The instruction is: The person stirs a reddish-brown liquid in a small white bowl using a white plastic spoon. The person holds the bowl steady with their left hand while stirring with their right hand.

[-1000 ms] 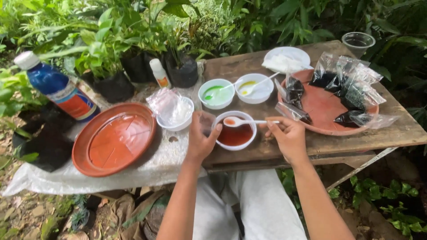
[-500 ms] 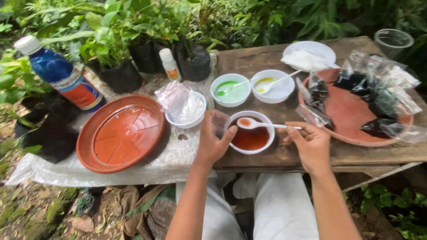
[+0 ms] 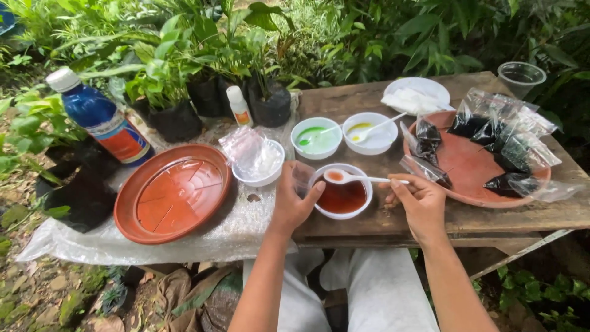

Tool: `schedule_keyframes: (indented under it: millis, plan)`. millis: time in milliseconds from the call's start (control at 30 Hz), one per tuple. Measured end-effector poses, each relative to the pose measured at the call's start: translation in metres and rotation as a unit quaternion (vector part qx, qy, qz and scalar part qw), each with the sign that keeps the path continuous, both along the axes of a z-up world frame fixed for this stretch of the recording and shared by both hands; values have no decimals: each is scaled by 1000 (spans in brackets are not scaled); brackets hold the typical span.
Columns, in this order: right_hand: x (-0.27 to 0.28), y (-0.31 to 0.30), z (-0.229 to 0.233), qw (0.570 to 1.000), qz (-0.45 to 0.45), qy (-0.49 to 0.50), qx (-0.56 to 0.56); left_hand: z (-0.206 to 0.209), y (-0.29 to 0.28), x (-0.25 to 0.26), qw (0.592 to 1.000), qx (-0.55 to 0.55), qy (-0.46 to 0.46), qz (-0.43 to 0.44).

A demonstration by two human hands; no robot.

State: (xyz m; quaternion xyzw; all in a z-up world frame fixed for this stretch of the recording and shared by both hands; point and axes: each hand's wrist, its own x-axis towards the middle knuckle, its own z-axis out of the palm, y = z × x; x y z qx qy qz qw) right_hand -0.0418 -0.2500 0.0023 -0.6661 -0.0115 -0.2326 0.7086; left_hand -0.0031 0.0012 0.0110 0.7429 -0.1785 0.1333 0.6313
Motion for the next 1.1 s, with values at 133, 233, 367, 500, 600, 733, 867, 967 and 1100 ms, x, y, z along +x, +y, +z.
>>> schedule_keyframes:
  millis: [133, 233, 367, 500, 600, 733, 867, 967, 1100]
  plan:
    - [-1, 4, 4, 1000, 1, 0, -12, -1, 2, 0, 1000, 1, -7, 2]
    - [0, 4, 3, 1000, 8, 5, 0, -3, 0, 1, 999, 2, -33, 11]
    - [-3, 3, 11, 1000, 9, 13, 2, -5, 0, 0, 999, 8, -39, 13]
    - [0, 3, 22, 1000, 5, -12, -10, -3, 1, 0, 999, 4, -42, 18]
    - [-1, 9, 41, 999, 7, -34, -13, -2, 2, 0, 999, 8, -39, 19]
    - [-9, 19, 76, 996, 31, -69, -50, 4, 1, -3, 1000, 0, -16, 8]
    - [-5, 26, 90, 993, 48, -76, -71, 6, 1, -3, 1000, 8, -4, 17]
    - [-3, 29, 95, 986, 70, -94, -118, 12, 1, -7, 1000, 4, -18, 14]
    - [-6, 33, 109, 975, 89, -109, -171, 5, 3, -5, 1000, 4, -21, 15]
